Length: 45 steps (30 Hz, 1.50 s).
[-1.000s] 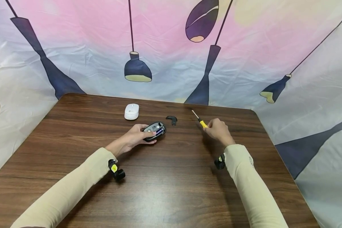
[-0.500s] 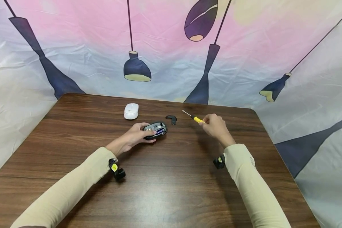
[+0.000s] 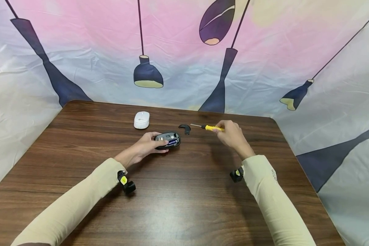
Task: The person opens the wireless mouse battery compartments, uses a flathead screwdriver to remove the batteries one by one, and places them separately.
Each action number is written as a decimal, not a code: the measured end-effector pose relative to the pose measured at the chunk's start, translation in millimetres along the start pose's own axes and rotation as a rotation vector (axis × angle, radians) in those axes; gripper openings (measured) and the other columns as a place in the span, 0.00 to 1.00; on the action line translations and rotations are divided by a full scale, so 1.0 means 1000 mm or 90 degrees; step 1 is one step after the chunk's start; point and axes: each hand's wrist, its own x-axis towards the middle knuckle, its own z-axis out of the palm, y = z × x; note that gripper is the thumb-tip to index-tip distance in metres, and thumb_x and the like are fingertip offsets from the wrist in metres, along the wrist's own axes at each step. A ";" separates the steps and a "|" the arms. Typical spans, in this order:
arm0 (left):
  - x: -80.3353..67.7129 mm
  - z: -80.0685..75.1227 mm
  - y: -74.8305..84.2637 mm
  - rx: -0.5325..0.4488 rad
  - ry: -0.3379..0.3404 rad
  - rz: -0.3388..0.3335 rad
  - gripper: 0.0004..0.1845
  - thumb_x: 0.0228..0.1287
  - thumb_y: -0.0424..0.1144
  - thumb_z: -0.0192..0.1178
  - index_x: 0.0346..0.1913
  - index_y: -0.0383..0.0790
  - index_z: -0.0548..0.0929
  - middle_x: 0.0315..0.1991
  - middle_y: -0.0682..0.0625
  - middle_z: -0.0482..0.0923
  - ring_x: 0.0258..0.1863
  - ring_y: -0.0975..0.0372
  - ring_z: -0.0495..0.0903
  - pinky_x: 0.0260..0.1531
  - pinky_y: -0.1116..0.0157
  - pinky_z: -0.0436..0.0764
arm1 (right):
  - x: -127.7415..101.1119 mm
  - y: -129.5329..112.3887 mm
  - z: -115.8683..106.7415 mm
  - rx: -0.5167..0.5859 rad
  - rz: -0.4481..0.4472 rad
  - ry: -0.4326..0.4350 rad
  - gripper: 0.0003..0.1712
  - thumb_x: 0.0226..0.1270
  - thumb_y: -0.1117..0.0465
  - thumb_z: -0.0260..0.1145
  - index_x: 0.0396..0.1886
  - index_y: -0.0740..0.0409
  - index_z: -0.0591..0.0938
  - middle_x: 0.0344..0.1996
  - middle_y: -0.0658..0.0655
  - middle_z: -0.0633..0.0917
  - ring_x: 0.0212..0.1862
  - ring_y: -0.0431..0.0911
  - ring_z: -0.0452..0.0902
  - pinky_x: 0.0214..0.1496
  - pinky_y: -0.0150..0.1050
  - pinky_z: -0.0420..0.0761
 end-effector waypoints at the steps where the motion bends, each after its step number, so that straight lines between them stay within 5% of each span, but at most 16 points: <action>1: 0.000 0.000 0.000 -0.001 0.001 -0.002 0.32 0.72 0.26 0.59 0.73 0.24 0.58 0.65 0.28 0.66 0.57 0.43 0.79 0.52 0.61 0.87 | 0.000 -0.001 0.000 0.002 -0.006 0.001 0.15 0.75 0.59 0.63 0.50 0.67 0.84 0.42 0.64 0.86 0.38 0.54 0.77 0.42 0.48 0.78; 20: 0.002 -0.001 -0.002 -0.042 0.011 0.008 0.32 0.71 0.23 0.58 0.72 0.25 0.56 0.67 0.29 0.62 0.61 0.41 0.75 0.52 0.59 0.87 | 0.000 -0.025 0.003 0.050 -0.069 0.012 0.11 0.74 0.64 0.65 0.48 0.69 0.84 0.35 0.64 0.83 0.27 0.48 0.69 0.27 0.35 0.70; 45: 0.003 -0.002 -0.001 -0.030 0.029 0.006 0.30 0.71 0.25 0.59 0.72 0.30 0.62 0.67 0.30 0.62 0.60 0.43 0.75 0.49 0.61 0.88 | -0.002 -0.060 0.004 0.065 -0.143 -0.021 0.08 0.73 0.63 0.67 0.47 0.60 0.86 0.33 0.60 0.84 0.28 0.51 0.72 0.26 0.36 0.73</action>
